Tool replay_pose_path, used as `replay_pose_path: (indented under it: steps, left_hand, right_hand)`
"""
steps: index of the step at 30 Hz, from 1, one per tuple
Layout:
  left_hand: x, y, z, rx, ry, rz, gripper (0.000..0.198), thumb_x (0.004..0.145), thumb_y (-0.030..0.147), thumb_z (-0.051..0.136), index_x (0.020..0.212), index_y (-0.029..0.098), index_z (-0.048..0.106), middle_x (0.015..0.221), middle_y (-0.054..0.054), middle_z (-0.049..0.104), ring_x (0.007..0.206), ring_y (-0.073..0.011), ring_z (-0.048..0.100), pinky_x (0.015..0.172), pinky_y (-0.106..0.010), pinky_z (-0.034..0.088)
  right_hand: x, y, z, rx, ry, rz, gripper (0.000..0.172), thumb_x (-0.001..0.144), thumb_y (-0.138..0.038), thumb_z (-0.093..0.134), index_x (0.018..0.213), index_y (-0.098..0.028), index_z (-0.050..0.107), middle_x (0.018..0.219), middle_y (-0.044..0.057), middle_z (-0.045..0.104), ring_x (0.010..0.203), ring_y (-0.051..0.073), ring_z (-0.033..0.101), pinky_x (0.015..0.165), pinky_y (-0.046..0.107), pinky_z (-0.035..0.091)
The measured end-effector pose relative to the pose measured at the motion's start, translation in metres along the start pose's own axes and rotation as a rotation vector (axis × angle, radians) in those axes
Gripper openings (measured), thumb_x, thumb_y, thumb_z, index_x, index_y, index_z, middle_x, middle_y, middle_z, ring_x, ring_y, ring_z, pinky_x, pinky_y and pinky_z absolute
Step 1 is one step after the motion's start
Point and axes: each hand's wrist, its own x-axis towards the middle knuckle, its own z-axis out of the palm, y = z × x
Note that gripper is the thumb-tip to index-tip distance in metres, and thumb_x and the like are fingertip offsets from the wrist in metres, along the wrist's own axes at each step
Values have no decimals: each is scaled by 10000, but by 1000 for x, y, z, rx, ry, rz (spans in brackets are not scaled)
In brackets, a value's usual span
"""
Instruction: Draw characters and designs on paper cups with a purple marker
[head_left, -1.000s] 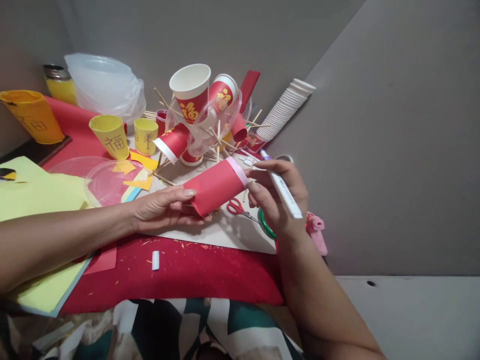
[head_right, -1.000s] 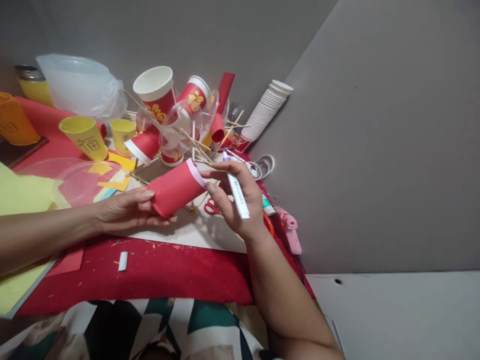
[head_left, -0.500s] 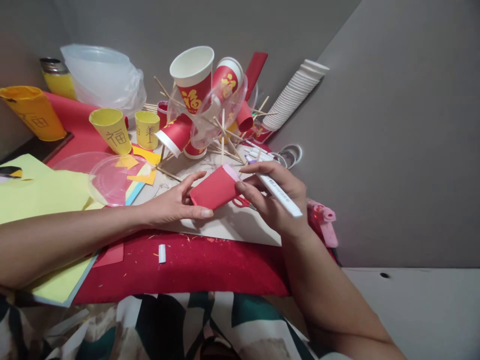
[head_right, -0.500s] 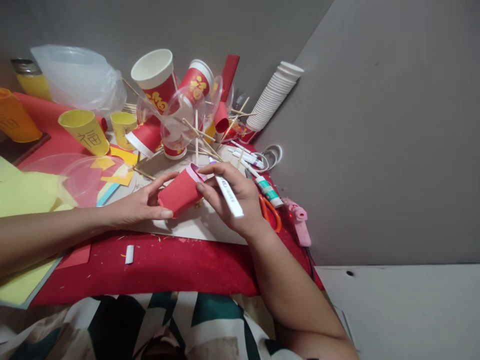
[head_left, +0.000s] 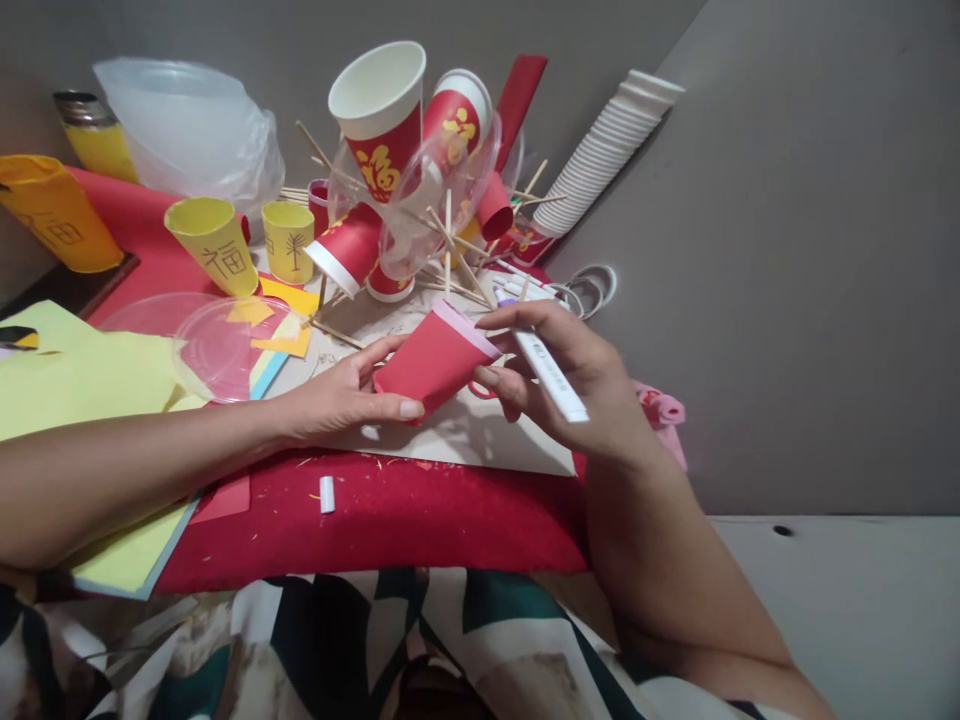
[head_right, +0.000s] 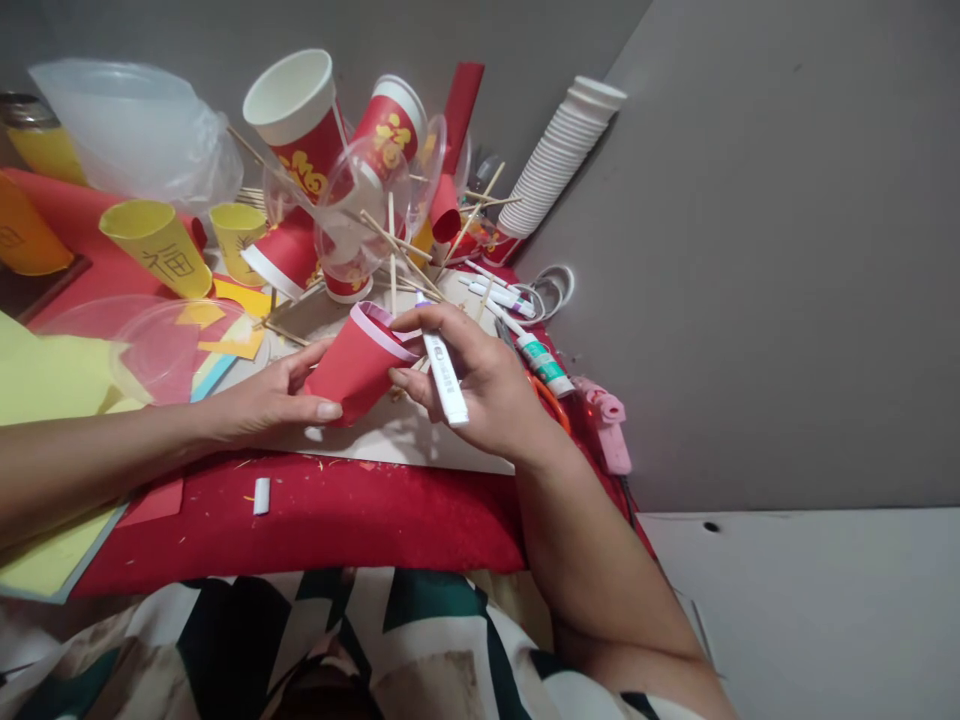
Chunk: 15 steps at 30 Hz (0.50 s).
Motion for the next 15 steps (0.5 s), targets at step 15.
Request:
replay_pose_path:
  steps: [15]
  left_hand:
    - [-2,-5,-1,85,-103,50,1122,711,409,942,1629,255,314,1574,-134,574,1401,-325,589,1053,-376,546]
  right_hand:
    - [-3,5,13,-81,2,-162,259,945,-236,763,1190,-239,681,877,-25,681,595,80,593,537,216,492]
